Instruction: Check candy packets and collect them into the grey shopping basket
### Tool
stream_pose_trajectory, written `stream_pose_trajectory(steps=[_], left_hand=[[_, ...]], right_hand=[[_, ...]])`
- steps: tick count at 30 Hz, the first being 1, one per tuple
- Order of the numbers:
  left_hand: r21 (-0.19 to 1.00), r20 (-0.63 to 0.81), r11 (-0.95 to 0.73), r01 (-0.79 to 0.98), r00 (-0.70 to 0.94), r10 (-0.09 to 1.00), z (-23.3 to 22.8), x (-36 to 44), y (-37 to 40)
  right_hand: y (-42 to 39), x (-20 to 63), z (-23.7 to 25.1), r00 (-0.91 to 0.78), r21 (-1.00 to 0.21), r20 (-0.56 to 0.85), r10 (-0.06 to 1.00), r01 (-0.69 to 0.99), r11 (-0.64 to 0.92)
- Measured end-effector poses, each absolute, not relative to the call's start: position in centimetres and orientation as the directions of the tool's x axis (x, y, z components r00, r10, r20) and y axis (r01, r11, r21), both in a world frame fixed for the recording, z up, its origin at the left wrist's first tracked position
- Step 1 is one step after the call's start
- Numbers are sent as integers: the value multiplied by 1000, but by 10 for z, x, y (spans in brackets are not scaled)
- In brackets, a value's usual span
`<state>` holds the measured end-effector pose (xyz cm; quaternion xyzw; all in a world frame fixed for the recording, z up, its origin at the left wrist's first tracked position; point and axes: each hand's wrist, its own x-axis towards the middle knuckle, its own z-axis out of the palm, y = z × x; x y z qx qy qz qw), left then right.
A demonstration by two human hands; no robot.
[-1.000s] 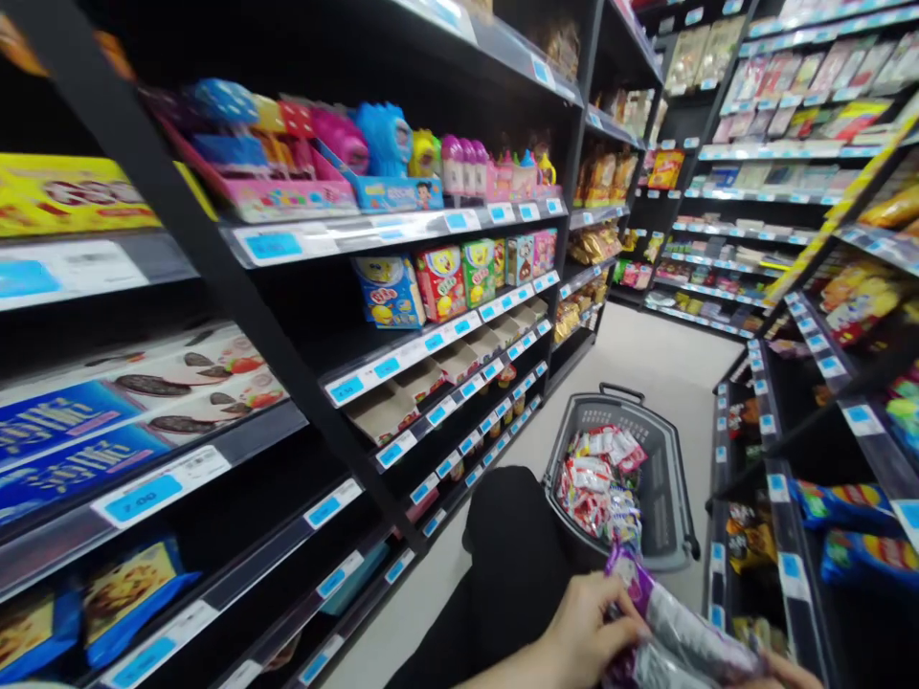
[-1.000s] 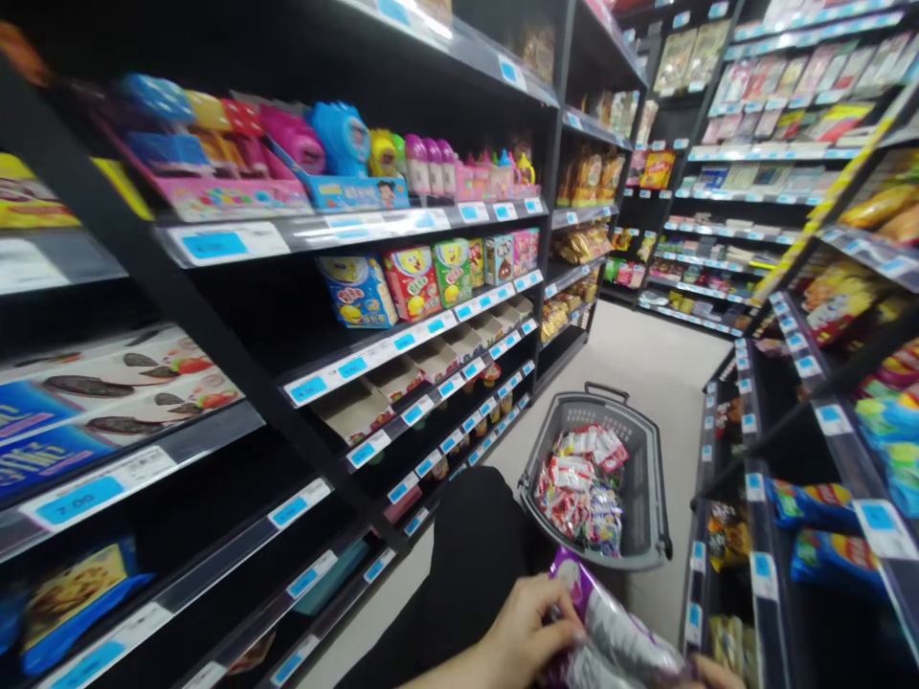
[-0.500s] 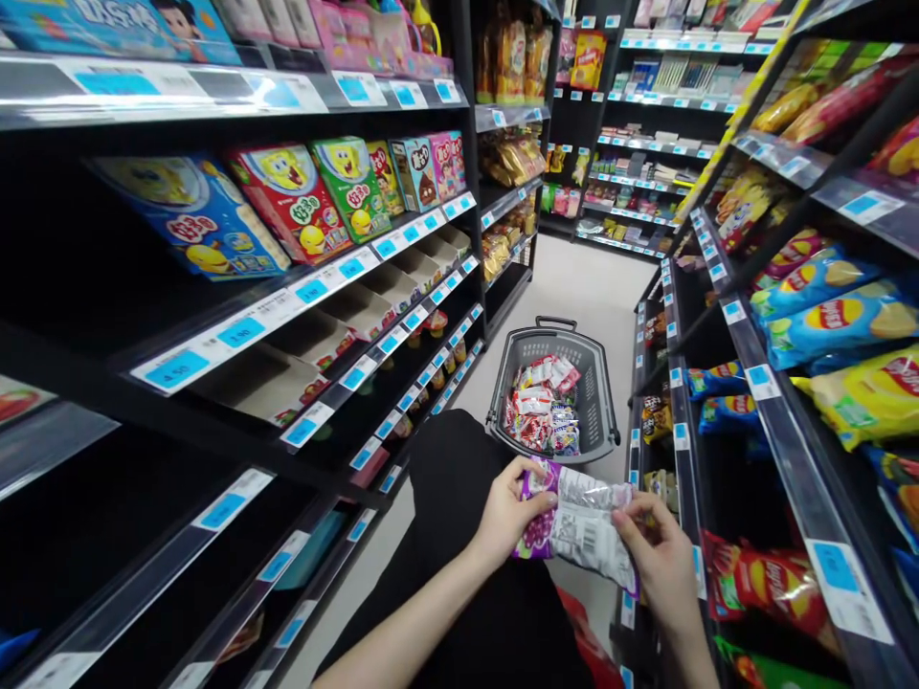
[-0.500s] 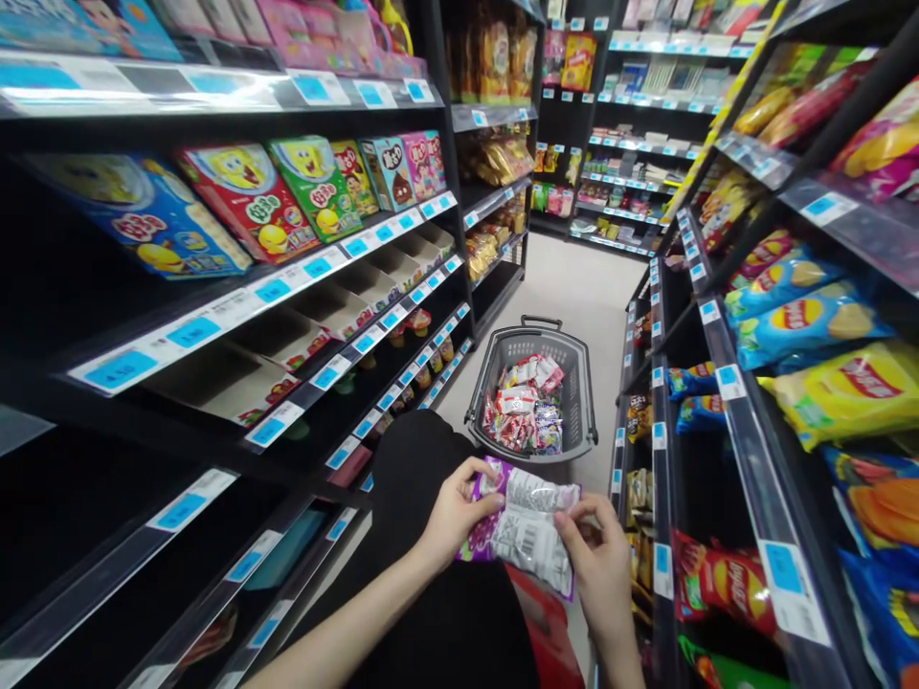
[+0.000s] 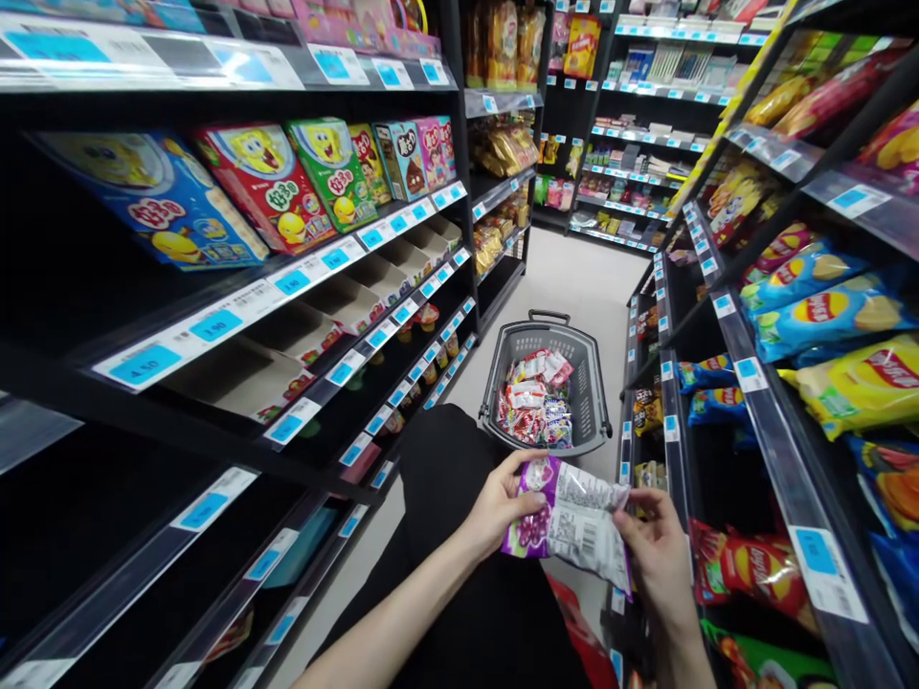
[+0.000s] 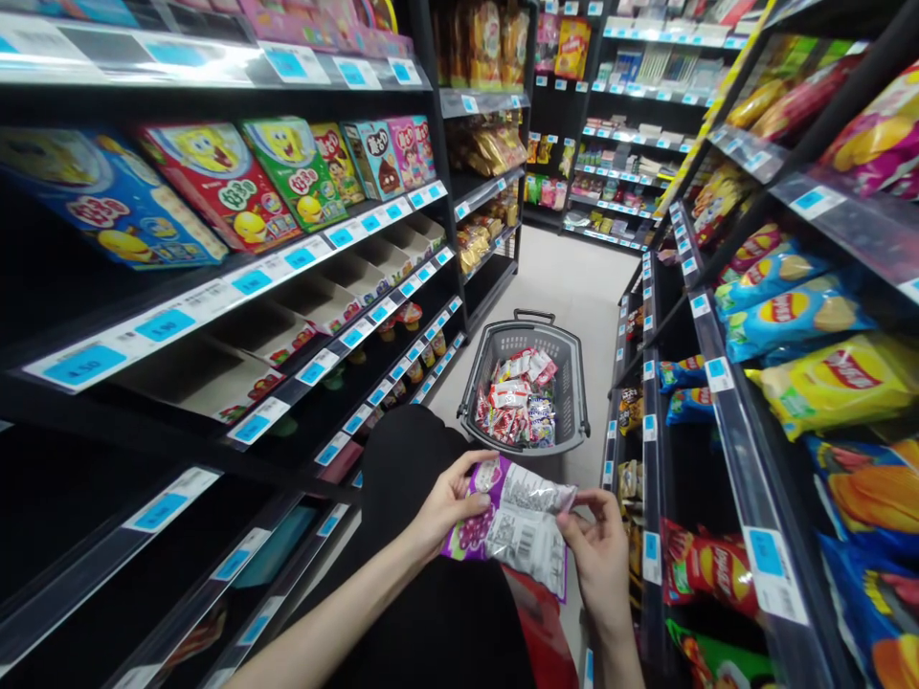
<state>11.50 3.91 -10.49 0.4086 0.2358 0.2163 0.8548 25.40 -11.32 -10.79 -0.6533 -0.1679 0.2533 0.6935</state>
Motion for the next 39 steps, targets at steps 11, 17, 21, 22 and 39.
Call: stream_pose_trajectory(steps=[11,17,21,22,39], left_hand=[[617,-115,727,-302,879,462,-111,117,34],[823,-196,541,-172,808,556,-120,123,23],[885,-195,460,-72,841,506,-117,121,27],[901,-188,431,-46,854,485,-115,121,27],[877,-164,460,-138,814,558,-103,111,42]], right_hand=[[-108,228,-132,822,-981,-163,546,-193,-3],[-101,207,-122,687,-988,-142,713,-141,-61],[-110,242,-103,580,-988,-157,799,-98,-123],[-110,253,-99,594,-987,-158,788,-65,-149],[-102,259,-86,748,-992,-119,653,-113,-51]])
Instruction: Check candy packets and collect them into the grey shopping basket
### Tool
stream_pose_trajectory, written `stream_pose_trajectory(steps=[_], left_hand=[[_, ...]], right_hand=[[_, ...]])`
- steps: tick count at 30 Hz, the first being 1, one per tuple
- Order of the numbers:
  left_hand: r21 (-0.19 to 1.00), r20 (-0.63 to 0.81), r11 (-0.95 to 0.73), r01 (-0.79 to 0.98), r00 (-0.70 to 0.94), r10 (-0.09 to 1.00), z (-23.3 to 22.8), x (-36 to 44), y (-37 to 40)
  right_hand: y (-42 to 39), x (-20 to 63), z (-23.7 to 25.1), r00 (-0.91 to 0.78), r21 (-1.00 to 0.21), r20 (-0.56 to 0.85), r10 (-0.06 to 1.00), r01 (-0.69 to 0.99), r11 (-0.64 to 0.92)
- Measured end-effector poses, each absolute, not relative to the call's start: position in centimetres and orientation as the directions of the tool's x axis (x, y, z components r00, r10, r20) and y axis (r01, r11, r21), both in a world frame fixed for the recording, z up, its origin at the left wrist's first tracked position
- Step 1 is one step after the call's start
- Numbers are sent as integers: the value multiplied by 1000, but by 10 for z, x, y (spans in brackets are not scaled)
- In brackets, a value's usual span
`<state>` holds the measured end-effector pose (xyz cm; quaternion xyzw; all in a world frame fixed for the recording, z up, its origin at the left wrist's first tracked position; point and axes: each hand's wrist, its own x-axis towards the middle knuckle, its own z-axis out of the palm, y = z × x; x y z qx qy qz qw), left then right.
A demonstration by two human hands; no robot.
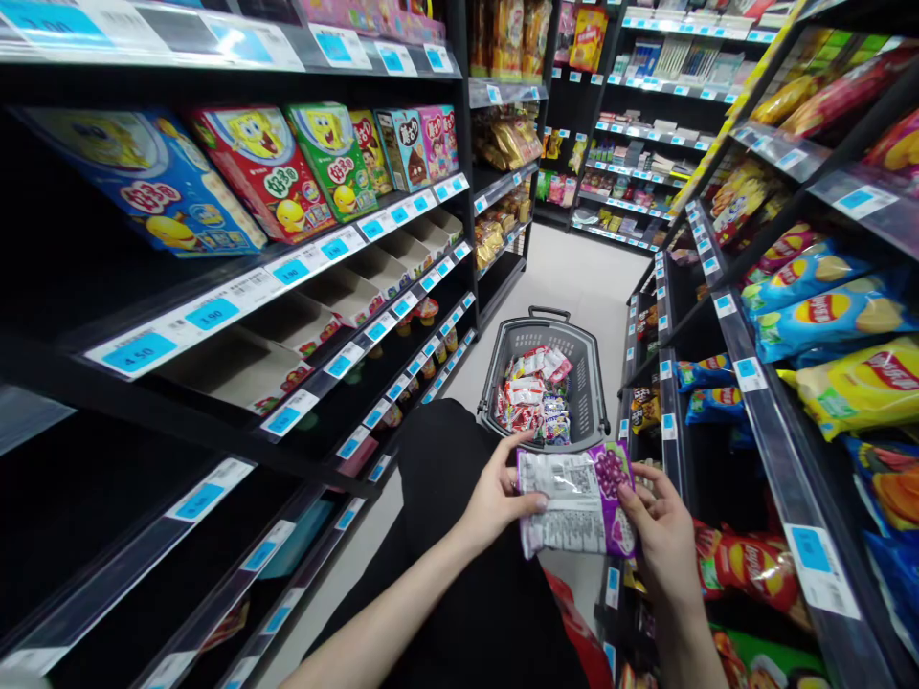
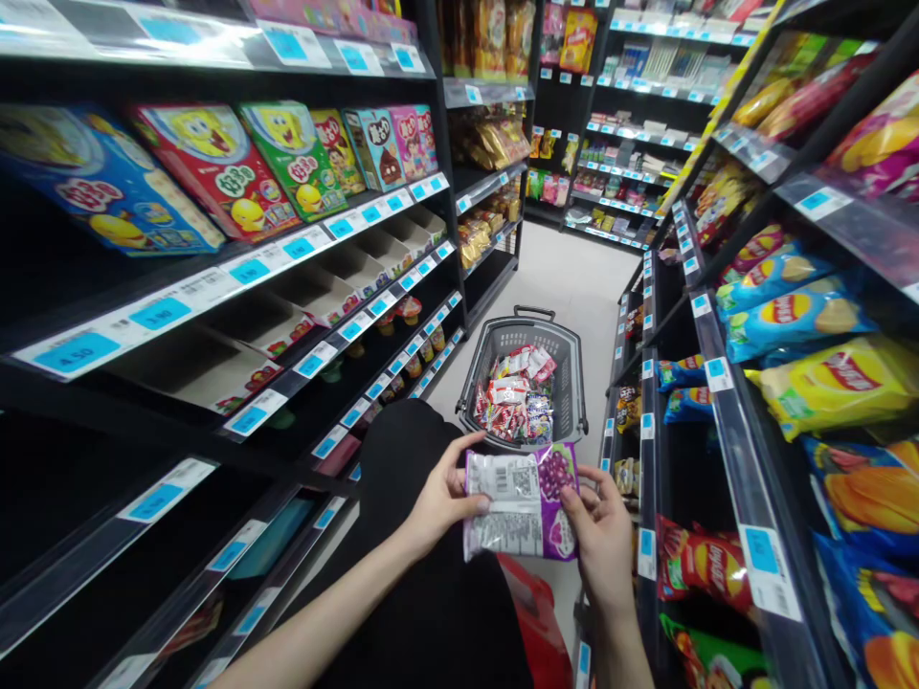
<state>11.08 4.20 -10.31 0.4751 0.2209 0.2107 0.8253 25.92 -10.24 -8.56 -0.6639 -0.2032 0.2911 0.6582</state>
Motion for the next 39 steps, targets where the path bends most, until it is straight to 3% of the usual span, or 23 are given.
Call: stream_pose_trajectory(steps=[3,5,11,15,18,25,29,35,39], left_hand=[[836,-75,477,-273,803,592,-107,111,40],[854,-76,447,-266,786,613,-109,112,40],[930,-129,331,-162,698,705,-112,109,46],[966,-92,229,-120,670,737,-106,107,47],[985,-21,129,-116,660,751,-100,107,45],[993,118,-85,-81,629,768,-93,108,42],[991,129,-117,-60,639,758,-89,110,41],[998,43,3,-69,646,762,-96,114,37],[974,-57,183,-133,636,769,-104,119,39]], right_hand=[[-102,250,-91,856,-997,-33,516,-61,38],[-106,248,-91,879,-999,18,476,-8,53],[-124,255,-82,735,-998,53,676,60,12],[-127,257,-89,747,-949,236,622,314,-18],[-126,257,-95,739,-915,323,591,403,-4],[-121,251,-90,710,-920,211,672,377,-110],[-116,249,-93,748,-933,152,646,324,-156],[-103,246,-104,823,-981,53,566,149,-125],[-98,247,-101,813,-998,-28,582,13,-67]])
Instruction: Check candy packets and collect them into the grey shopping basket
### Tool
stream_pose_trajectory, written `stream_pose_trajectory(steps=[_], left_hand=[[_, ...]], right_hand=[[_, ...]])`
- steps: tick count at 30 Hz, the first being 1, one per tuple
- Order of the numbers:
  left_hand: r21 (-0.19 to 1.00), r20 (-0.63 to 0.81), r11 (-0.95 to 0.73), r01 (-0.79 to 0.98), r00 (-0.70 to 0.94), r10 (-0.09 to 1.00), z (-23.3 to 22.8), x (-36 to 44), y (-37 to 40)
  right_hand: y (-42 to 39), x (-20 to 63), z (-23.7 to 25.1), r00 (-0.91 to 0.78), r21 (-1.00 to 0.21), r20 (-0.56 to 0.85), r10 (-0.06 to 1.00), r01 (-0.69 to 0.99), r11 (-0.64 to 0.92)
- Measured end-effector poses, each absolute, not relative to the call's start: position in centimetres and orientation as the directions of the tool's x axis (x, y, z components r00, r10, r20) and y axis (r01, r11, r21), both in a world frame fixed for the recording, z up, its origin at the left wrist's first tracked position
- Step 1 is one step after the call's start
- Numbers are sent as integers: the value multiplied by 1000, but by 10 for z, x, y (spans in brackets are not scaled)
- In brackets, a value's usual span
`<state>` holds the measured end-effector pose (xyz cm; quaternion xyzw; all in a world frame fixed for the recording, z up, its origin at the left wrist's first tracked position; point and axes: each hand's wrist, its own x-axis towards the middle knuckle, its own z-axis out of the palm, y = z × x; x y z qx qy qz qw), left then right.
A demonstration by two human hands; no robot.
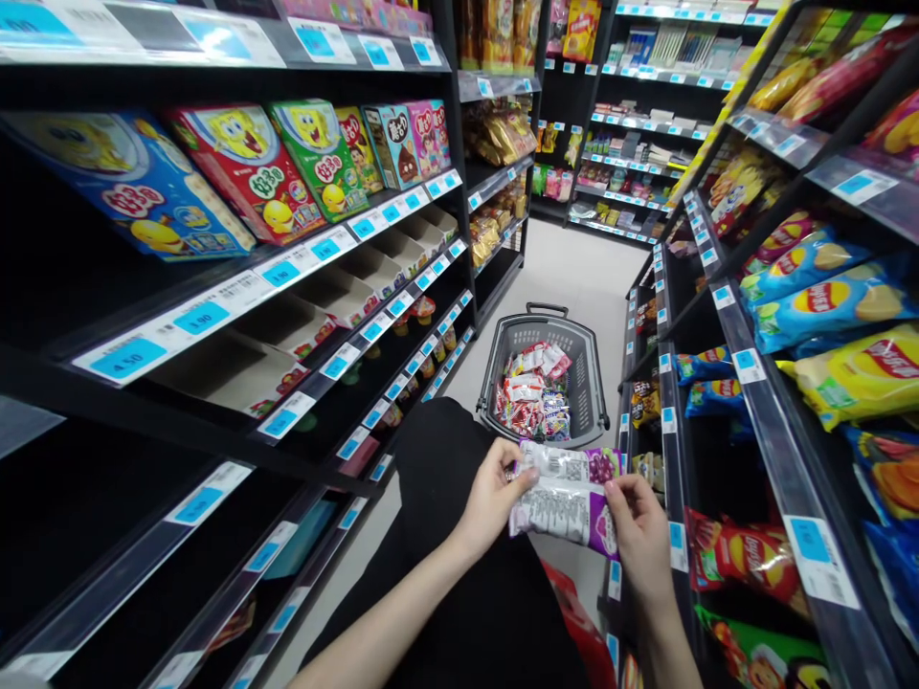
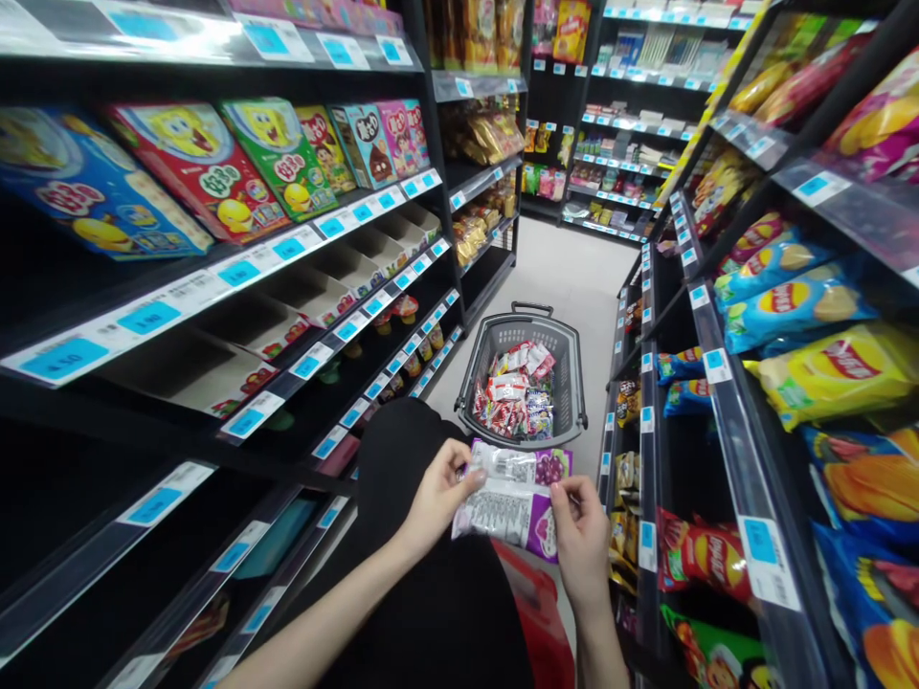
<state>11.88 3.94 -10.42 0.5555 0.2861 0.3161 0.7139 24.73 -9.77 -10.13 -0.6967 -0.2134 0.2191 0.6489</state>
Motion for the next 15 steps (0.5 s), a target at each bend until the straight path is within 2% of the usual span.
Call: stream_pose_trajectory(steps=[2,5,8,12,15], left_hand=[[944,-117,287,-162,649,752,-106,119,42],[893,-211,429,-135,717,665,-105,116,46],[864,-257,496,-84,774,579,-104,113,50],[901,-220,428,-71,775,592,-106,112,50],[957,-148,284,-57,746,649,-107,111,49]], right_hand=[[-97,250,-98,789,-998,-68,610,-63,-30],[-100,255,-94,748,-981,-132,651,-194,24],[-106,259,-89,709,-949,-193,678,-310,54],[-115,260,-81,602,-854,-248,759,-505,122],[-119,258,-78,576,-837,-248,779,-532,126]])
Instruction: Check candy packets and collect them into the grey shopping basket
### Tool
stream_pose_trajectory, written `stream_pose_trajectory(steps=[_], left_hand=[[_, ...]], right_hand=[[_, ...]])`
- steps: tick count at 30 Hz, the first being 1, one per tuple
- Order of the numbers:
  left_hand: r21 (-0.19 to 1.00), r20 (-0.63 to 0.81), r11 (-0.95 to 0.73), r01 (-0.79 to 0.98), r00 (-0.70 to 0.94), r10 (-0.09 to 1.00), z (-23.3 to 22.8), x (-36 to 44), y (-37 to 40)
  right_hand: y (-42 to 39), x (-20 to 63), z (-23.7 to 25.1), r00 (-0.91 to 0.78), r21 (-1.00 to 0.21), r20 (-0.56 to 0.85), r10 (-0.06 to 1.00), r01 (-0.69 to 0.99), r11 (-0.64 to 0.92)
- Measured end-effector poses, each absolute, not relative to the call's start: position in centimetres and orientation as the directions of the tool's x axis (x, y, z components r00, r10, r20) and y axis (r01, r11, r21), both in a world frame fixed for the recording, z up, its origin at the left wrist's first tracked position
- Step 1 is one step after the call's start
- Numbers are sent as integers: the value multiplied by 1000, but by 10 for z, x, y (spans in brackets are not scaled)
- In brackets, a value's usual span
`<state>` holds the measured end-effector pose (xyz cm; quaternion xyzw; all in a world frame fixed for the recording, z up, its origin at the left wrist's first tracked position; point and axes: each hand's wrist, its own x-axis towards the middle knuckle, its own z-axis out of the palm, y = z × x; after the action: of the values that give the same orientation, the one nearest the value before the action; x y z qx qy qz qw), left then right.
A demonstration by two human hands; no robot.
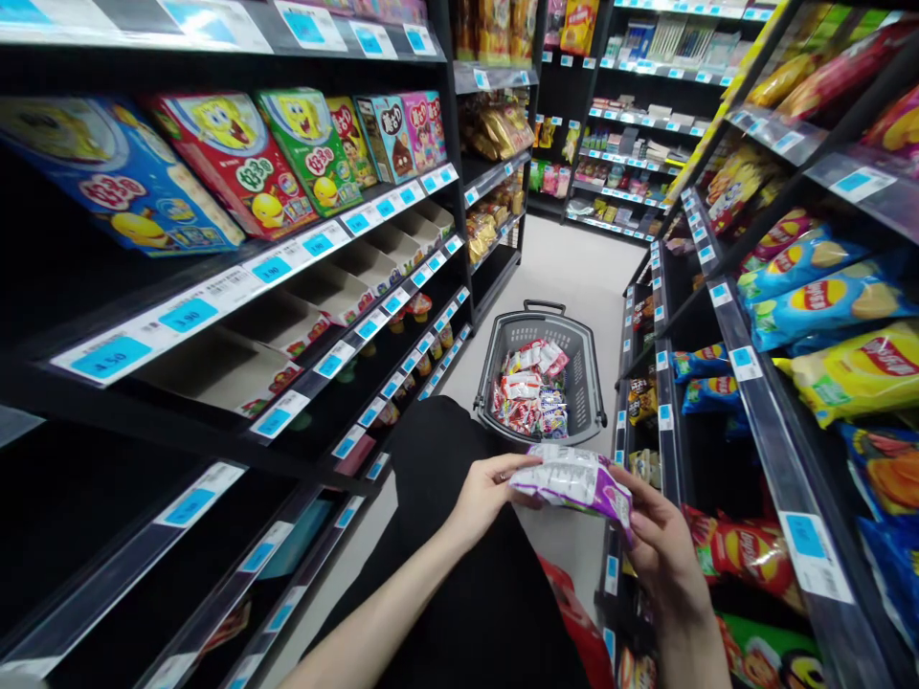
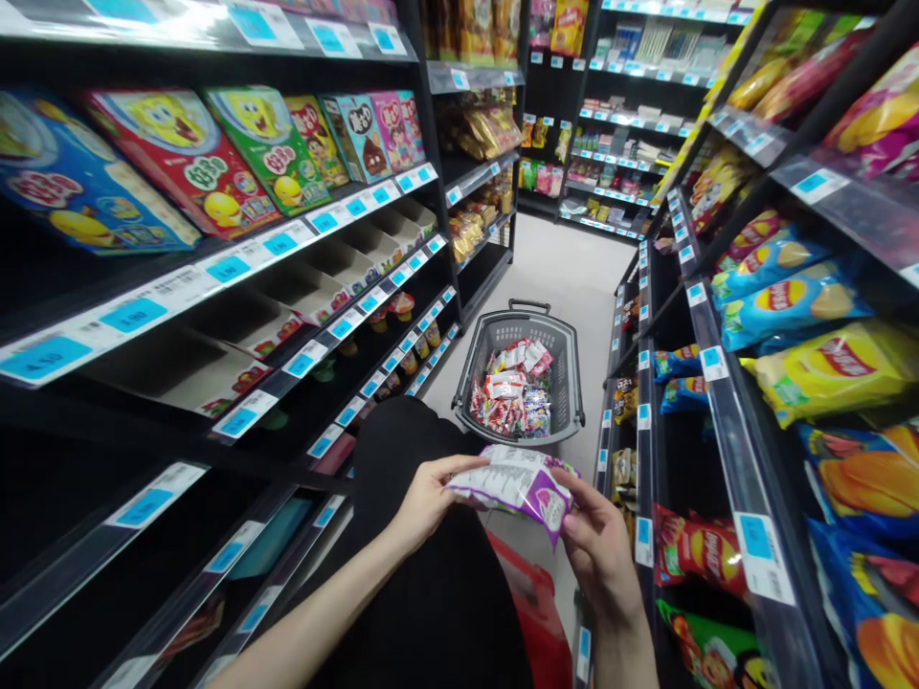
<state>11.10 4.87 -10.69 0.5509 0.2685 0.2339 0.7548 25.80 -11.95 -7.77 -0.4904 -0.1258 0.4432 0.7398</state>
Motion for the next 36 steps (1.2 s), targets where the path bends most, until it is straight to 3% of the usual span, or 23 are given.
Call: stream_pose_trajectory(steps=[4,8,13,15,18,23,27,29,32,34,36], left_hand=[[998,36,6,-59,679,733,-103,107,50],[981,175,-184,-56,655,735,-98,103,55],[973,189,-229,-32,684,705,-97,102,57],[977,166,-214,-19,700,695,-95,101,56],[981,133,-192,-5,740,659,-88,96,56],[990,112,-132,-39,790,602,-77,86,57],[964,26,184,-194,753,657,-82,88,51],[926,-29,295,-233,737,675,-85,91,47],[916,-51,331,-226,753,656,-85,95,44],[879,-60,416,-234,810,583,-81,94,47],[840,-75,510,-183,893,444,-75,90,52]], right_hand=[[-119,257,-78,670,-944,-271,692,-325,-55],[-116,256,-81,770,-957,-275,576,-158,-245],[-123,255,-80,671,-952,-299,679,-162,-260],[-128,257,-79,635,-950,-305,710,-151,-273],[-133,258,-76,693,-953,-250,677,-54,-297],[-141,260,-72,747,-969,-24,664,146,-199],[-144,262,-72,687,-979,61,724,181,-89],[-141,261,-72,697,-981,67,714,175,-79],[-135,255,-69,740,-986,12,672,119,-114],[-131,253,-65,737,-990,-39,675,63,-126],[-128,252,-61,687,-992,-73,723,28,-126]])
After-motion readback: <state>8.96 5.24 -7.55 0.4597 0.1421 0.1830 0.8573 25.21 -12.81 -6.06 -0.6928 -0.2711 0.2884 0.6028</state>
